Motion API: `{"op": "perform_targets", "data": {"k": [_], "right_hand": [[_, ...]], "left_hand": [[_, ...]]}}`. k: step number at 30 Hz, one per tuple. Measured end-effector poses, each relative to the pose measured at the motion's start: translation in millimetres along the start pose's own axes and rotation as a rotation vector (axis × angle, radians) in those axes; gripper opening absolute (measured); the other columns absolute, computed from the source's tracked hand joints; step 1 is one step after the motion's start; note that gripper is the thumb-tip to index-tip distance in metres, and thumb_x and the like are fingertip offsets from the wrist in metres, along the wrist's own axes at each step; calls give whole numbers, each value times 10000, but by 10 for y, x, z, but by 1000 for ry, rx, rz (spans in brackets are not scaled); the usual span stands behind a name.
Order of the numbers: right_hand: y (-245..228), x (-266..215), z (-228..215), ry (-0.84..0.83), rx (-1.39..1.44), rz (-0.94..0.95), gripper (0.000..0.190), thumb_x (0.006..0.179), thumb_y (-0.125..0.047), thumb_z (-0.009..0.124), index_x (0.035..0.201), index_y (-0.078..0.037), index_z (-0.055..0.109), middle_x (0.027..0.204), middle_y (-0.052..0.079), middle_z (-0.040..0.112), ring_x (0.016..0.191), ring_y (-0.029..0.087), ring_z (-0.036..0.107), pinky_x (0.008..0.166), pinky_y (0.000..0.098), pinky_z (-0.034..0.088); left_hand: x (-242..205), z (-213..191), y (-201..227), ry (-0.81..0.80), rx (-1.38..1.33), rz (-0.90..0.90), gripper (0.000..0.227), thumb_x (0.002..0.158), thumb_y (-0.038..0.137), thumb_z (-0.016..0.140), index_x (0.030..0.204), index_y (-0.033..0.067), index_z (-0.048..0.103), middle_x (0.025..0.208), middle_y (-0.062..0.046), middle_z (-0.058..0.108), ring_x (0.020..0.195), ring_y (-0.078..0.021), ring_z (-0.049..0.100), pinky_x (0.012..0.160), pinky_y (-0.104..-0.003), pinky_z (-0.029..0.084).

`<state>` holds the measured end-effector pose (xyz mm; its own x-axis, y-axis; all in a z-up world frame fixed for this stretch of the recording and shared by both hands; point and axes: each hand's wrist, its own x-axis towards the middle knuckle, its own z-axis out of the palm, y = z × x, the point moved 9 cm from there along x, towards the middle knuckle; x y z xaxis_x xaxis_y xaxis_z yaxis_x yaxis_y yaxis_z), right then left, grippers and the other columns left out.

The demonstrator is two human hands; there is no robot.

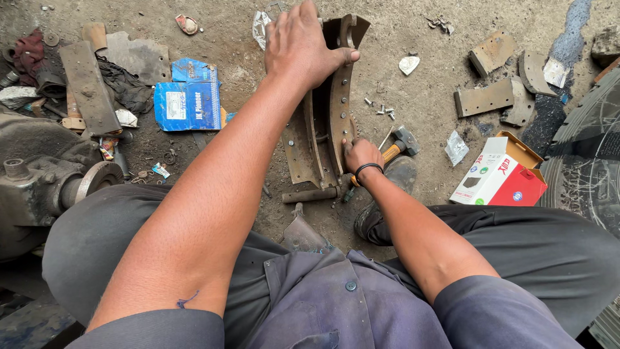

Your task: The person attaches metal plates and brake lining components to a brake shoe using a hammer to drive pins into place. They position the lining, insert pins, and strike them with a hammer before checking the alignment of the assembly.

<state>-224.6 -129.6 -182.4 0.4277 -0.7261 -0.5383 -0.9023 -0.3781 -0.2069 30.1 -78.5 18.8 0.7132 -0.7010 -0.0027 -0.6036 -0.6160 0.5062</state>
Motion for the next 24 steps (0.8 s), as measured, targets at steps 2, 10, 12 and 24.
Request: {"op": "perform_targets", "data": {"k": [2,10,12,24], "right_hand": [[15,21,-16,0,9,-22,437,943,-465,606,1027,-67,764,1071,281,708,1043,468,661,912,532,517],[81,147,36,-2,15,-42,427,881,-387,657,961,18,765,1041,313,706,1016,465,685,922,515,527],[161,195,73,0,12,-7,438,877,-398,660,970,19,758,1044,320,697,1012,476,677,910,517,529],[-262,552,-790,-5,776,-272,352,1011,-273,624,783,-6,653,700,123,564,564,201,488,499,373,390]], "left_hand": [[17,-32,24,33,-3,18,1062,662,716,889,1318,-7,470,1325,-195,572,1311,-380,475,1111,-561,293],[15,-20,-53,2,-27,-36,1065,651,713,881,1335,8,473,1334,-176,580,1317,-353,489,1131,-537,302],[17,-74,-14,40,-19,-12,1069,642,707,890,1325,-4,477,1349,-188,584,1293,-371,490,1108,-565,288],[73,-62,76,-14,-20,-37,1111,607,686,908,1352,2,449,1398,-204,546,1356,-392,453,1118,-533,290]]}}
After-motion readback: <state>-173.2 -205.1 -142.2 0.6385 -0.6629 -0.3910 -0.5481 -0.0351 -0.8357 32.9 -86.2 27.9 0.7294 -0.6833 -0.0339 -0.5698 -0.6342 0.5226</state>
